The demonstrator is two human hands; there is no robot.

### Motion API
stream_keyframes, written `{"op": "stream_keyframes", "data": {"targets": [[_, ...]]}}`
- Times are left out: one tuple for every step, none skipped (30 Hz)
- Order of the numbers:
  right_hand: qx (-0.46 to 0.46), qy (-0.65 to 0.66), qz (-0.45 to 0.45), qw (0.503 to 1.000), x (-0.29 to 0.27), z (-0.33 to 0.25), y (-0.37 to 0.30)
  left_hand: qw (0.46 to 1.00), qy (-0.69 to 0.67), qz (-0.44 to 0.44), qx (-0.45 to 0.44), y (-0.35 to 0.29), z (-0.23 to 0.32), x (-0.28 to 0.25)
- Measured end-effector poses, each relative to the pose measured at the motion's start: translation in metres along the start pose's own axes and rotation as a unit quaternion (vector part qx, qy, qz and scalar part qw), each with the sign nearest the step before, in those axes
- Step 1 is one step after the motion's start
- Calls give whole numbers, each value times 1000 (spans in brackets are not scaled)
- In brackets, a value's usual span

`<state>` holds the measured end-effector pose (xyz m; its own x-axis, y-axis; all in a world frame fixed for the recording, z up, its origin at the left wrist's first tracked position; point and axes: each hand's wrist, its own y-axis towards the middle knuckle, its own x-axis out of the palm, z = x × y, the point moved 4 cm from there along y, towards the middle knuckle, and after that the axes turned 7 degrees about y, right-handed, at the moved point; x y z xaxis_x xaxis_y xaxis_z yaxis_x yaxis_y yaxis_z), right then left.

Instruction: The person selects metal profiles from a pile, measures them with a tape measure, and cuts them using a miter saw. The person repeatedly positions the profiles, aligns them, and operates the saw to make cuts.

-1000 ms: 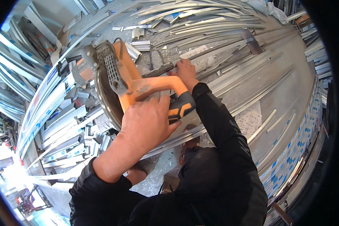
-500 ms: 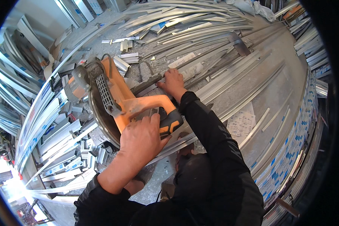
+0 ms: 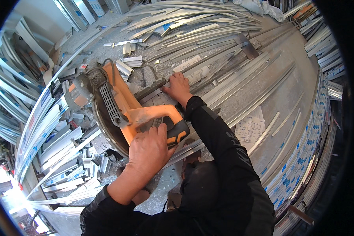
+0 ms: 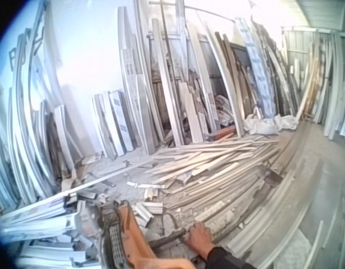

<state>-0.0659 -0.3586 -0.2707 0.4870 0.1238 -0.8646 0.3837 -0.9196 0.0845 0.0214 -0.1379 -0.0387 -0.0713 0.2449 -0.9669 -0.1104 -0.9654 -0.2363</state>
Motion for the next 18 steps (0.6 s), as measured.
{"op": "stream_keyframes", "data": {"targets": [[-2,-2,3,1000,0,-1,-1,1000,-4,2,6,-1,0,2],[0,0,0,1000,-1,-2,0,1000,-3,10,9,-1,1,4],[1,2,-1,1000,-2,-3,0,1000,-1,19,12,-2,2,6],[10,-2,-10,1000,-2,-3,0,1000,3,20,13,-2,2,8],[10,4,-11,1000,-4,-4,1,1000,7,21,14,-2,3,10],[17,4,-19,1000,-4,-4,1,999,17,23,18,-2,3,11],[20,5,-25,999,-5,-4,1,999,1,30,20,-2,4,11],[21,1,-29,999,-4,-3,1,999,-9,37,23,-2,4,10],[18,-1,-32,999,-4,-2,2,999,-10,29,19,-2,3,9],[9,0,-32,999,-2,-2,3,999,-18,34,29,-2,2,4],[12,-12,-35,999,0,0,3,999,-19,23,31,-1,0,-1],[4,-20,-31,999,2,1,5,999,-18,-13,28,1,-5,-7],[13,-22,-43,999,7,3,5,999,-12,3,37,1,-10,-19],[16,-29,-49,998,10,5,6,999,-3,9,34,5,-19,-33],[15,-29,-58,998,11,7,7,998,-6,45,34,8,-30,-51],[32,23,-64,997,14,7,9,995,45,70,57,12,-43,-71],[22,6,-65,998,18,4,12,988,78,112,68,19,-58,-93],[18,-13,-62,998,14,6,9,984,61,157,56,23,-72,-111]]}}
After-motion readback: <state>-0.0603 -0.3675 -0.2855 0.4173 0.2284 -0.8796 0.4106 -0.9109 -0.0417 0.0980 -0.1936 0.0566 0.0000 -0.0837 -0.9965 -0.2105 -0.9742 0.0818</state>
